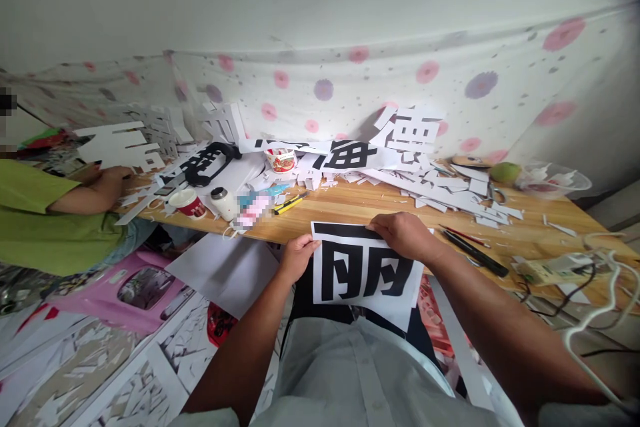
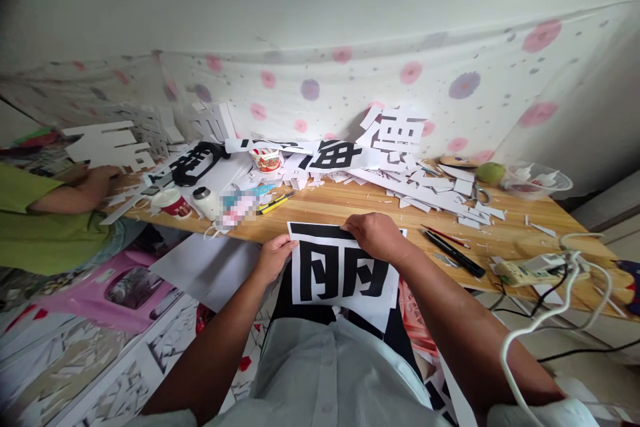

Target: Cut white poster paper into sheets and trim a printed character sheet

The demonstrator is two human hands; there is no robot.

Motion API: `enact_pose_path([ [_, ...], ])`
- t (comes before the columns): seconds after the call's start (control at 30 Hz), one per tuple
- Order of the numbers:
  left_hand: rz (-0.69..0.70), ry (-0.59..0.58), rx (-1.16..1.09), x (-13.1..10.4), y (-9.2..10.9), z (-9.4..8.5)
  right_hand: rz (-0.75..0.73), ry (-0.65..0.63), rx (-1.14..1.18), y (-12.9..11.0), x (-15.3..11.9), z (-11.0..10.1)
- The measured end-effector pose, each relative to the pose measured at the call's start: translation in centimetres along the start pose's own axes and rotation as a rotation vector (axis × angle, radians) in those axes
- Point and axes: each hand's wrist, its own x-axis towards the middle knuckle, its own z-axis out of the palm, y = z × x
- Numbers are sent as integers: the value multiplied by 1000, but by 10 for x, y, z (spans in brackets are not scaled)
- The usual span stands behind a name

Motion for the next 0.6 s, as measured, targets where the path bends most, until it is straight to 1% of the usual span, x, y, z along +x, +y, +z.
enact_pose_path([
  [0.13, 9, 19, -15, 9, 12, 0, -60, 8, 105, 6, 4, -9],
  [0.23, 26, 25, -65, 17, 28, 1, -31, 30, 193, 6, 7, -20],
  [0.33, 56, 2, -93, 28, 47, 2, 30, 47, 211, 5, 11, -32],
  [0.43, 104, -32, -83, 45, 68, 1, 63, 77, 230, 8, 17, -43],
  [0.5, 135, -67, -70, 58, 83, -2, 82, 111, 266, 11, 21, -46],
  [0.6, 168, -131, -52, 77, 107, -9, 114, 154, 317, 17, 27, -44],
])
